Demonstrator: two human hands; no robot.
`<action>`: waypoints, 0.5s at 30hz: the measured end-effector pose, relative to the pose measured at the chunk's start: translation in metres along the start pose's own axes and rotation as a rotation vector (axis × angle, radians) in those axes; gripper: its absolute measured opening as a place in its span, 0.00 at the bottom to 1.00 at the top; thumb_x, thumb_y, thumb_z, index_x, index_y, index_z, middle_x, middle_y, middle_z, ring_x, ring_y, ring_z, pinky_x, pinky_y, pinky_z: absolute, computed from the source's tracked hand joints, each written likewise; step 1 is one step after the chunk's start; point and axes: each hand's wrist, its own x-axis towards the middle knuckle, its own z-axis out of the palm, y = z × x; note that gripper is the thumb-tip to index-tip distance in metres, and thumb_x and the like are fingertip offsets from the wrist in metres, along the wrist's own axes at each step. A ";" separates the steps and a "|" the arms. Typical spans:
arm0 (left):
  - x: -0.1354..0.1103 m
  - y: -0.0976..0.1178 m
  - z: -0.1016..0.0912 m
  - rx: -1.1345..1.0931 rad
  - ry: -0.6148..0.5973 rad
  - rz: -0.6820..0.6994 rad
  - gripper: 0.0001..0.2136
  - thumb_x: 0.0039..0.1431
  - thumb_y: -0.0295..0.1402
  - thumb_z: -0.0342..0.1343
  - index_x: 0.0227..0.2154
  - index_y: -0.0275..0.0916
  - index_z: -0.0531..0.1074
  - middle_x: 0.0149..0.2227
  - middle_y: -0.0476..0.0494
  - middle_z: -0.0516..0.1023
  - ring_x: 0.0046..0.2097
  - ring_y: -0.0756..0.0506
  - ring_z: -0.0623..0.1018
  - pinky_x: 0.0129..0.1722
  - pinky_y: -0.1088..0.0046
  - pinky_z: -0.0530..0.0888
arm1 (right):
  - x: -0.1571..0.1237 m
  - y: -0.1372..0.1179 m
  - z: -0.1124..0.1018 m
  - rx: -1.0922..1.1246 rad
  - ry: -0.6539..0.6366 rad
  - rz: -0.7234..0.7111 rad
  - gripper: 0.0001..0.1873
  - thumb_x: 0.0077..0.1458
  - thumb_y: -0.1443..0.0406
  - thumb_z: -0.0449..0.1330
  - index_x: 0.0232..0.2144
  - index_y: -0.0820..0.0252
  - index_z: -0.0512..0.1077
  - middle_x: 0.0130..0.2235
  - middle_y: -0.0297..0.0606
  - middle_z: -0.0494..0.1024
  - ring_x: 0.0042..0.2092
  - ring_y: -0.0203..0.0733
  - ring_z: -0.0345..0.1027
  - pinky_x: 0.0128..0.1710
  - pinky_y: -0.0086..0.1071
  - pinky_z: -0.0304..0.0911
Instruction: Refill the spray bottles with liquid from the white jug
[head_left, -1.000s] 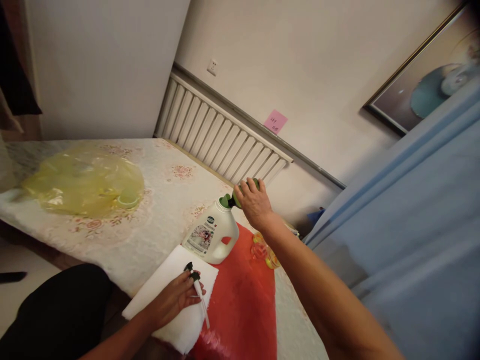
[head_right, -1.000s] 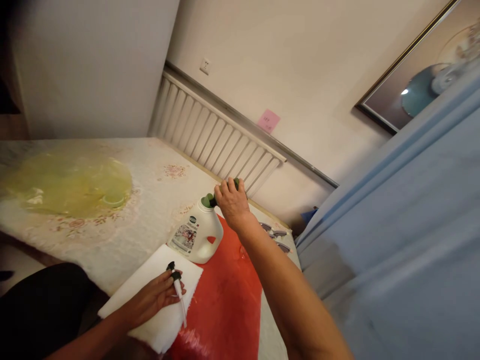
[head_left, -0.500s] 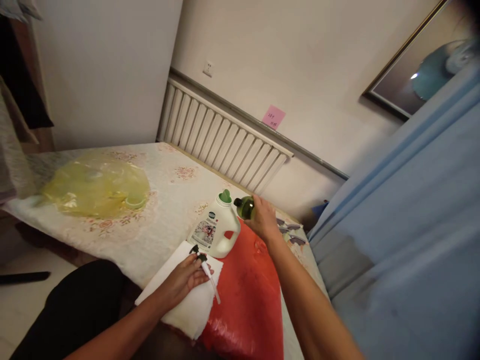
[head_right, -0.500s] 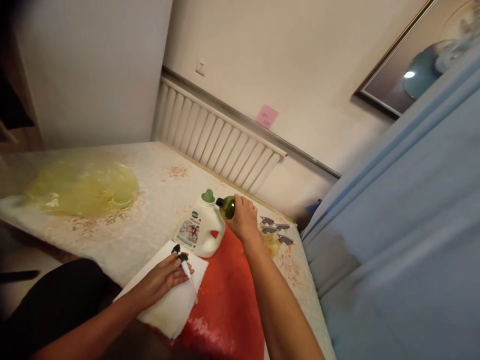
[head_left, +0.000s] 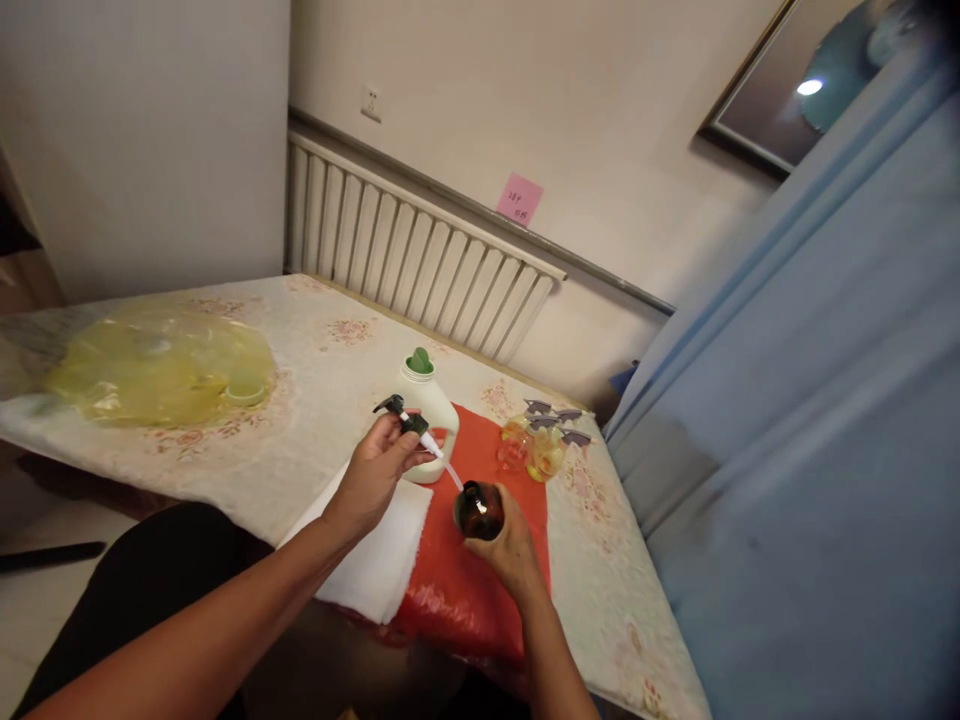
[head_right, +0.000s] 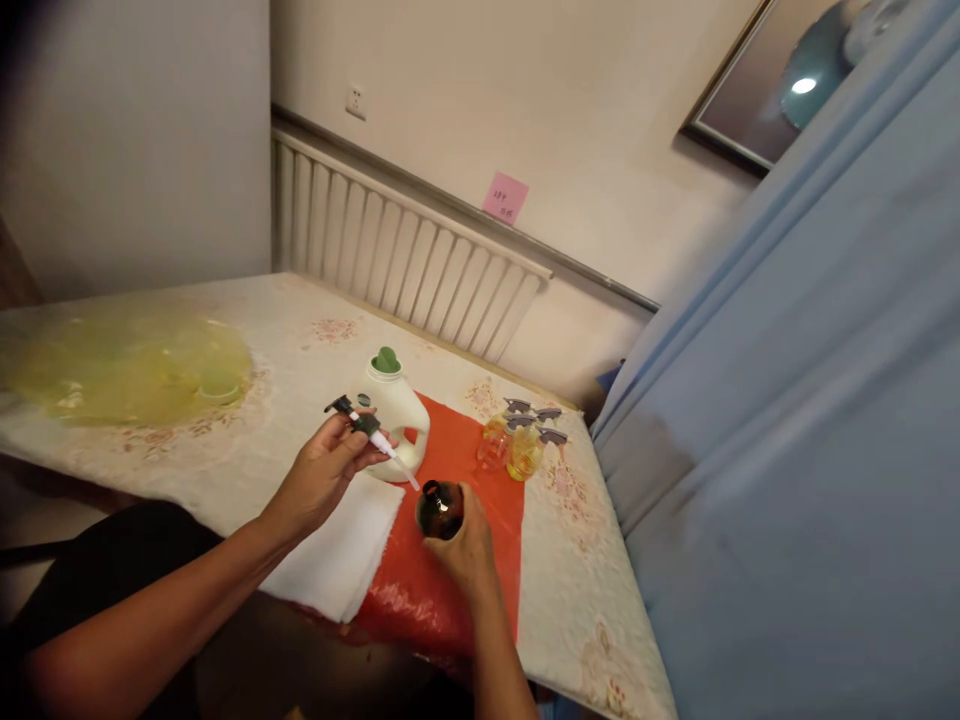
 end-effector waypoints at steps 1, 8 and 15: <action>-0.001 -0.002 0.004 0.023 -0.013 0.009 0.19 0.55 0.38 0.64 0.47 0.39 0.67 0.41 0.46 0.76 0.43 0.43 0.80 0.44 0.64 0.77 | -0.005 0.001 0.000 0.011 0.006 0.012 0.46 0.32 0.65 0.70 0.57 0.57 0.65 0.57 0.47 0.73 0.58 0.58 0.67 0.59 0.50 0.61; -0.011 -0.018 0.021 0.136 -0.078 -0.006 0.18 0.56 0.39 0.62 0.46 0.38 0.69 0.41 0.45 0.78 0.41 0.43 0.80 0.43 0.65 0.77 | -0.024 0.000 -0.004 0.062 0.041 0.027 0.47 0.31 0.66 0.71 0.58 0.60 0.65 0.57 0.48 0.72 0.59 0.60 0.65 0.61 0.52 0.59; -0.025 -0.041 0.025 0.303 -0.164 -0.066 0.16 0.51 0.34 0.64 0.44 0.38 0.74 0.45 0.45 0.79 0.45 0.41 0.78 0.47 0.66 0.74 | -0.035 -0.019 -0.005 0.091 0.017 0.036 0.47 0.32 0.64 0.70 0.58 0.54 0.64 0.57 0.45 0.73 0.58 0.57 0.67 0.59 0.50 0.62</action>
